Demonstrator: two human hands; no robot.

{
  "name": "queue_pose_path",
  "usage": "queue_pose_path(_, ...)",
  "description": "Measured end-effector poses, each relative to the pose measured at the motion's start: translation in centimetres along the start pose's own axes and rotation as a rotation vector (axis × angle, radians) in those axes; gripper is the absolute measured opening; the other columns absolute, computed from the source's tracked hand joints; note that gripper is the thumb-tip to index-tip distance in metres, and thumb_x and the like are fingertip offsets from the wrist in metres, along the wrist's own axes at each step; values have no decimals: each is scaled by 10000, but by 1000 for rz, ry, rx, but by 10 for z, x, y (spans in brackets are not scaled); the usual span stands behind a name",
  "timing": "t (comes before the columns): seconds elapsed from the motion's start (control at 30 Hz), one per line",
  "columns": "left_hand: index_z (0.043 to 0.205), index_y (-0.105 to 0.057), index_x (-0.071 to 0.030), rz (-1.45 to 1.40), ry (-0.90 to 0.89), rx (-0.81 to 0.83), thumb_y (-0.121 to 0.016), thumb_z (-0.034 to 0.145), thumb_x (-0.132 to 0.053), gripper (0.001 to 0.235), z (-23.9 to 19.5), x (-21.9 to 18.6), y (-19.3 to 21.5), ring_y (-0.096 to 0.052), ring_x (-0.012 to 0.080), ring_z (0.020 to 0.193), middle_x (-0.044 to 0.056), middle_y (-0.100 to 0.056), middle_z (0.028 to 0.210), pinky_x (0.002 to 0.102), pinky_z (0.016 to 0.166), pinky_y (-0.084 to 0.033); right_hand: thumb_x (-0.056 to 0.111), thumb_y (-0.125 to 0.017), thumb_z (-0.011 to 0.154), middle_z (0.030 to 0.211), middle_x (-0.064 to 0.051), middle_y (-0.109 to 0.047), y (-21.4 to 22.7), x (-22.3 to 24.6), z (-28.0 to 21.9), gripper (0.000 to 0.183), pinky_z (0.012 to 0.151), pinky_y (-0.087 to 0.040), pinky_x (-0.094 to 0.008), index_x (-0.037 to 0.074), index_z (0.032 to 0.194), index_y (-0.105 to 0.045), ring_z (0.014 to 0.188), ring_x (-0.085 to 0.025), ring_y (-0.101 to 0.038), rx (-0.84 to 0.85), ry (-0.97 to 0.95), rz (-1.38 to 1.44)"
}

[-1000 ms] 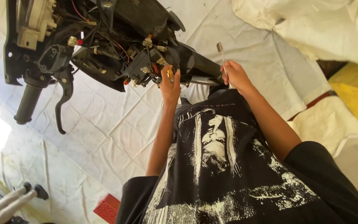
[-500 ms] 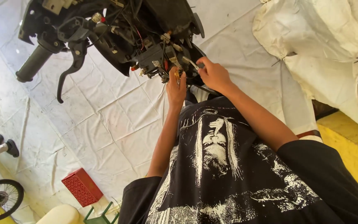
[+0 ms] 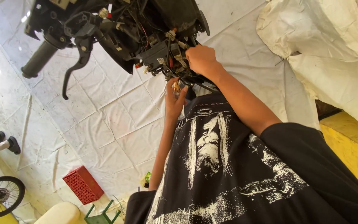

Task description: The person works on the front handlebar assembly of a motorcycle, using a screwdriver to tighten screws on the right handlebar controls and the instrument cluster area. They hold a small spray bottle in their left hand while manipulating the screwdriver with their right hand.

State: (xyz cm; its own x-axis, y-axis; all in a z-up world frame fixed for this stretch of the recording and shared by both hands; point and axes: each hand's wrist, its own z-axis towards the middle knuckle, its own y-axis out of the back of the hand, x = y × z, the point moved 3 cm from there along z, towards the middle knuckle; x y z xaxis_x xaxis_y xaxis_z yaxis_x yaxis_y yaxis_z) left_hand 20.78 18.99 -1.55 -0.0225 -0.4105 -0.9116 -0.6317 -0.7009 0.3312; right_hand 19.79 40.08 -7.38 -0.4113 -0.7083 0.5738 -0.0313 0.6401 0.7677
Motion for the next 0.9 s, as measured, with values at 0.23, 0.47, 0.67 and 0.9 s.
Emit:
queue_pose_path(0.23, 1380, -432, -142, -151, 106, 23, -683, 987, -203, 470, -3, -5, 13, -560, 118, 532, 14, -574, 714, 258, 491, -475, 148, -687, 896, 776, -17, -758, 6, 0, 14, 140, 612, -519, -386, 233, 883, -796, 645, -237, -697, 90, 14, -196)
queue_pose_path(0.47, 1380, -435, -99, -164, 68, 36, -676, 988, -194, 470, 5, -7, 16, -530, 123, 498, 17, -545, 679, 264, 459, -448, 127, -712, 799, 739, -35, -738, 2, -4, 13, 113, 570, -511, -403, 217, 796, -781, 615, -290, -681, -12, 63, -242)
queue_pose_path(0.67, 1358, -493, -109, -108, -16, -36, -712, 978, -187, 446, 1, 0, 20, -591, 159, 486, 49, -618, 641, 276, 495, -462, 118, -633, 923, 631, -24, -640, 1, -8, -6, 196, 504, -429, -362, 185, 739, -646, 547, -253, -601, -59, 61, -93)
queue_pose_path(0.9, 1371, -495, -53, -101, -129, -71, -715, 993, -156, 450, 2, -6, 24, -626, 164, 445, 45, -635, 537, 246, 533, -497, 156, -588, 1051, 690, -75, -668, 18, -12, -25, 183, 559, -486, -368, 146, 890, -676, 629, -268, -652, -42, 64, 97)
